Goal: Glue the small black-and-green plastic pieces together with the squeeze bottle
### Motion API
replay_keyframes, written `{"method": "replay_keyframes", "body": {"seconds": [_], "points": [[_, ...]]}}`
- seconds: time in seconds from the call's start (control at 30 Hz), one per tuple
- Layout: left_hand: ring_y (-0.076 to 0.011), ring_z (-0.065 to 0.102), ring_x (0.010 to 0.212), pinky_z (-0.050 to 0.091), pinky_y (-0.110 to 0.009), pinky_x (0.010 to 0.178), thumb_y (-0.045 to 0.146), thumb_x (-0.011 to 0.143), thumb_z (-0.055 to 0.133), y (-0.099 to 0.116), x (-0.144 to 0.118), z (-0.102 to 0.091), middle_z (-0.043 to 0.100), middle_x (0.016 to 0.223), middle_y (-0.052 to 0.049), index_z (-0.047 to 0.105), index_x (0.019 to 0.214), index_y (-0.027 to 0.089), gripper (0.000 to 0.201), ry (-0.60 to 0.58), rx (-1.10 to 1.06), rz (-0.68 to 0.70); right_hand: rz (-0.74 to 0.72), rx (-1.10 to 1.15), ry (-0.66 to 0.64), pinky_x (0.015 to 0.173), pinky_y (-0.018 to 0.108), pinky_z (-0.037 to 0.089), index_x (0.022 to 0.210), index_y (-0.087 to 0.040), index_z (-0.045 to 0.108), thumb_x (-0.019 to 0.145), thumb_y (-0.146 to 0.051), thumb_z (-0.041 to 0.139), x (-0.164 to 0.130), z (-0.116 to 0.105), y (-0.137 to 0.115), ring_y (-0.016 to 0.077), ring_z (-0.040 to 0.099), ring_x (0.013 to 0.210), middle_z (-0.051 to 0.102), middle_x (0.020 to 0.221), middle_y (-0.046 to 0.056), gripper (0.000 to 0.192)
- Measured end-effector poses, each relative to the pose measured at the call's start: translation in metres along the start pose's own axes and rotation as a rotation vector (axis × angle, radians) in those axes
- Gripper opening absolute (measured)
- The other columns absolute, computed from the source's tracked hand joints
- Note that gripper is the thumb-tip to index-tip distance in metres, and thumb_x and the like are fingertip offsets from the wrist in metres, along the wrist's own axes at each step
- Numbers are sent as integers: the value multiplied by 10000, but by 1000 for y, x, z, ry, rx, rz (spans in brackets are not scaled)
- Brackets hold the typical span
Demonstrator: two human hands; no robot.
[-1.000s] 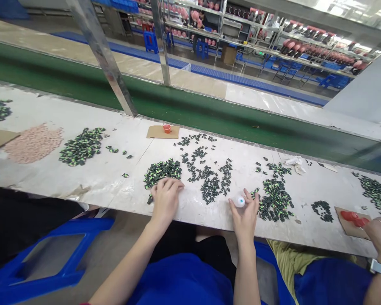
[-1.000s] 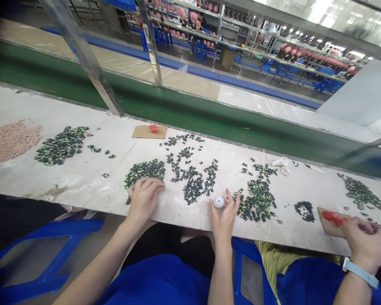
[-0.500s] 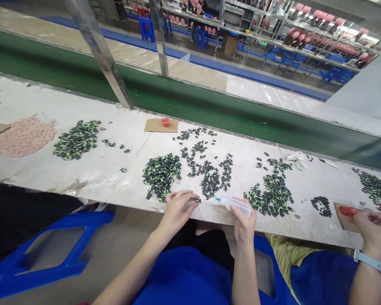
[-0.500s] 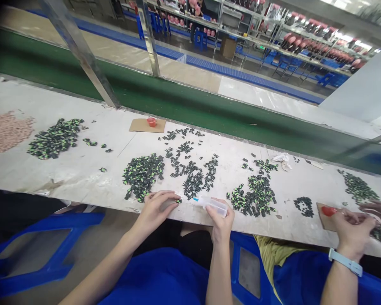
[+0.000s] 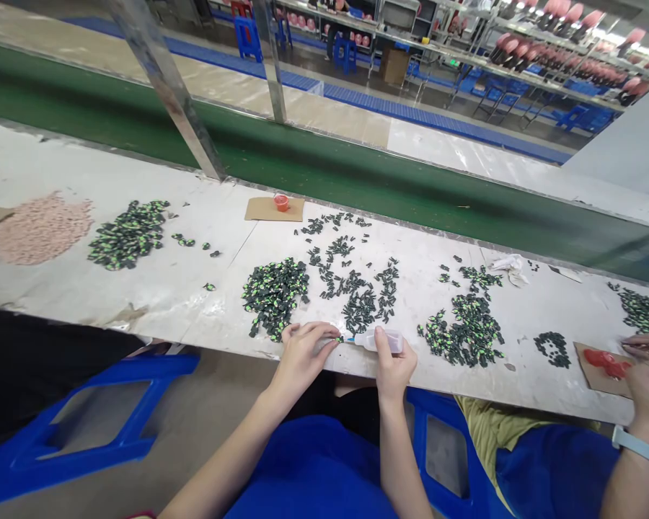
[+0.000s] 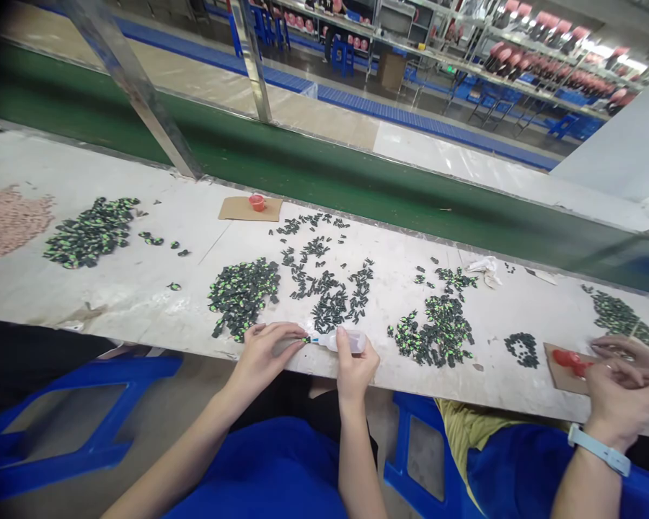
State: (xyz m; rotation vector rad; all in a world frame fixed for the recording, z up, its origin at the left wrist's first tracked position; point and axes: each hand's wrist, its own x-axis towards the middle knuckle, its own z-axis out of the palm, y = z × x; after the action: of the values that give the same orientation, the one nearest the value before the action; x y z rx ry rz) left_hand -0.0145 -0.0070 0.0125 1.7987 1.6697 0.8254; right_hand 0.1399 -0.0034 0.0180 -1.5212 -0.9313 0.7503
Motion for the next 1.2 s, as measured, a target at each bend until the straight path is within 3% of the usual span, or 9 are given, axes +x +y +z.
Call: {"method": "replay_keyframes", "body": {"seconds": [0.87,1.2], "points": [[-208,638,969,221,-429,997,236,833,598,1,3,-3,729,986,0,646,861,263,62,-27,-10,-22,0,-84,10,519,257,424,588,-128,613,693,-533,668,3,4,2,152,521,538,604,539,24,422],[-240,647,959,234,-506,1016,233,827,595,3,4,-5,729,987,-21,639,844,258,53,-34,-9,-24,24,-56,21,522,261,428,596,-130,609,679,-546,674,3,1,2,154,519,541,597,539,22,429]]}}
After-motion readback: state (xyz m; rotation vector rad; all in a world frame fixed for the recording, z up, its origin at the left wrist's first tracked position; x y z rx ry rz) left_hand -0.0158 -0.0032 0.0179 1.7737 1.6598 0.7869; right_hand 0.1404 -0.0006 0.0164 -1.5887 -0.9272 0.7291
